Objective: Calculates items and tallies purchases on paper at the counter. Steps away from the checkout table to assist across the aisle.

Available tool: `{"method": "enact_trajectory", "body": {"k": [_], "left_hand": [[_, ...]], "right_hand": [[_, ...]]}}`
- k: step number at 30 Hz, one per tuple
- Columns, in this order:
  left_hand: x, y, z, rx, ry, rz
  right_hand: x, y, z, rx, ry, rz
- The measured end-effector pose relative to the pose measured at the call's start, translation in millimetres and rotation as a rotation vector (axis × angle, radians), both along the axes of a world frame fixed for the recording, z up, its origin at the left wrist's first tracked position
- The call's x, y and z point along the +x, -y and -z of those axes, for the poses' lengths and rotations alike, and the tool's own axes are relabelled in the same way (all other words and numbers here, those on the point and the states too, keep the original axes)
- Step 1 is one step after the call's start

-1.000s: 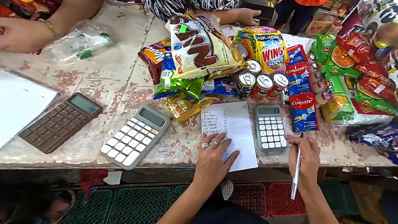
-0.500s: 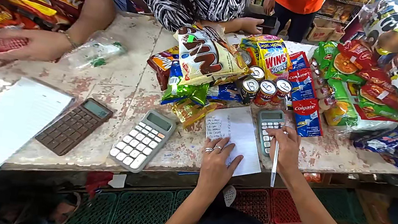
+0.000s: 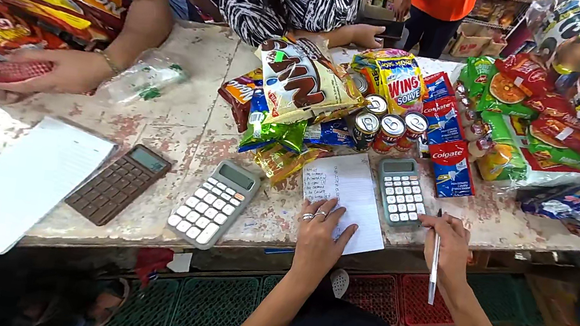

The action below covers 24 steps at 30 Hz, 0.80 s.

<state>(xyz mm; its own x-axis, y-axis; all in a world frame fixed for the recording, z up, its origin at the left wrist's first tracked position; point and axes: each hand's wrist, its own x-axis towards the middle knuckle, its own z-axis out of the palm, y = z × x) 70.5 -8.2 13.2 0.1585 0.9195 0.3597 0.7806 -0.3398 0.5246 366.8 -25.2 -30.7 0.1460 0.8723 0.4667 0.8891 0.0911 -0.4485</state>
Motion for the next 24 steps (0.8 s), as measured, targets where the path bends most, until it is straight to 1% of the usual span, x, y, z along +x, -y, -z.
{"method": "enact_trajectory", "body": {"k": [9,14,16,17,21,22,24], "left_hand": [[-1.1,-2.9,-1.2,0.008,0.001,0.001],[-3.2,-1.4,5.2,0.005,0.016,-0.003],[-6.0,5.8,12.3,0.005,0.024,-0.016],[-7.8,9.8,17.4,0.017,0.03,-0.025],[-13.0,12.8,34.6,0.081,0.041,-0.062],[-12.5,12.8,32.8,0.064,0.043,-0.066],[-11.0,13.2,26.7,0.03,0.039,-0.074]], "right_hand": [[-3.5,-0.9,-1.5,-0.009,-0.05,0.005],[5.7,-2.1,-0.4,0.106,-0.207,-0.051],[12.4,-1.6,10.3,0.16,-0.253,-0.055],[17.3,-2.9,21.4,0.192,-0.264,-0.057],[27.9,-23.7,81.1,0.31,-0.263,-0.05],[27.7,-27.8,88.1,0.314,-0.263,-0.047],[24.6,-29.3,90.9,0.287,-0.271,-0.026]]}}
